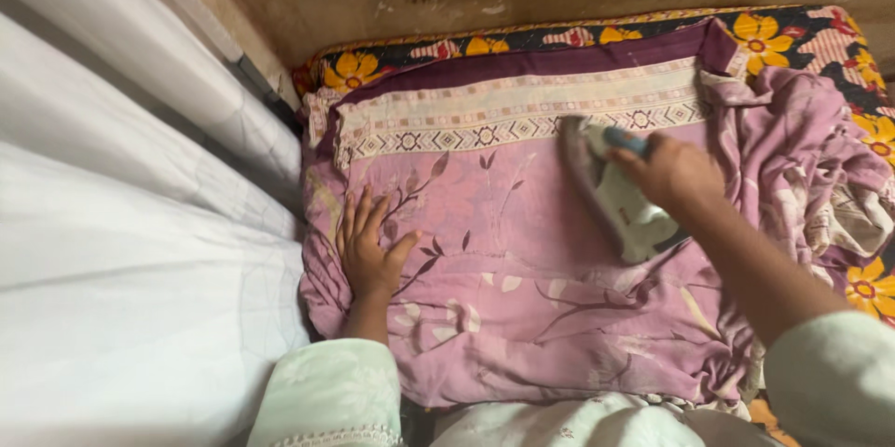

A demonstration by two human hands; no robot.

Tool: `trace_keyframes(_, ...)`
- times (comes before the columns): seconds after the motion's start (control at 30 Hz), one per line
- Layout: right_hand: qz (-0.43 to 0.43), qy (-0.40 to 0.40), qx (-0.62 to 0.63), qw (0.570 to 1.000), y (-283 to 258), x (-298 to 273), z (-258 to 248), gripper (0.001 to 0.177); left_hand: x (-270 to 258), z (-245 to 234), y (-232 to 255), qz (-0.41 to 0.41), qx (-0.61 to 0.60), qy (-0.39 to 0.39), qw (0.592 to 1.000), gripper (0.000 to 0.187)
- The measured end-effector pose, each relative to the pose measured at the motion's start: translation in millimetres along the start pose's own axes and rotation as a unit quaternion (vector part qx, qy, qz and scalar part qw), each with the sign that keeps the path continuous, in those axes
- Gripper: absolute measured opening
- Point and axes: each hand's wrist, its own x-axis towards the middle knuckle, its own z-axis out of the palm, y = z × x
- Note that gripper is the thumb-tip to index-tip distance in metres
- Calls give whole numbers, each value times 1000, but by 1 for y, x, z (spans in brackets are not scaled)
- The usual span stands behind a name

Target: The person irons a pink floral cloth laid on a patterned surface. They repeatedly smooth the fabric with their hands and use an electric iron to press different sections, occasionally lifting and repositioning the cloth to continue ironing.

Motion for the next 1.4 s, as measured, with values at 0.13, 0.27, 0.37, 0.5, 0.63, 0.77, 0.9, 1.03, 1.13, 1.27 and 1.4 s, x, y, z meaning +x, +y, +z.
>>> trace_keyframes(0.13, -29, 137, -121, 983, 59, 52, 14, 69, 5, 1, 5, -9, 49, -60, 997, 82)
trace_keyframes(0.27, 104, -76, 177, 976, 102, 117, 22, 57, -16, 25, 43, 15, 119, -133, 984, 88)
trace_keyframes(0.37, 113, -50, 195, 973, 111, 111, 34, 46, -54, 55, 99, 136, 31, -212, 967, 85)
trace_keyframes(0.5, 141, 35, 105, 984, 92, 45, 27, 65, -101, 55, 152, 166, 9, -249, 954, 87)
trace_keyframes(0.63, 151, -1, 158, 976, 85, -39, 1, 57, -111, 40, 152, 200, -9, -288, 936, 77)
trace_keyframes(0.77, 145, 39, 300, 942, 134, -81, -9, 35, -112, 31, 140, 202, -33, -275, 939, 69)
trace_keyframes(0.9, 121, 189, 550, 805, 215, -99, 10, 25, -113, 31, 150, 156, -20, -281, 947, 69)
trace_keyframes(1.03, 96, 325, 633, 696, 295, -96, 36, 30, -115, 35, 160, 132, -4, -248, 960, 66)
trace_keyframes(1.13, 72, 377, 669, 636, 340, -82, 50, 34, -118, 44, 167, 116, 16, -231, 966, 65)
trace_keyframes(1.27, 51, 408, 714, 567, 389, -73, 76, 39, -113, 58, 185, 81, 51, -231, 968, 62)
trace_keyframes(1.4, 29, 401, 754, 520, 413, -57, 102, 44, -107, 73, 217, -27, 65, -294, 953, 63)
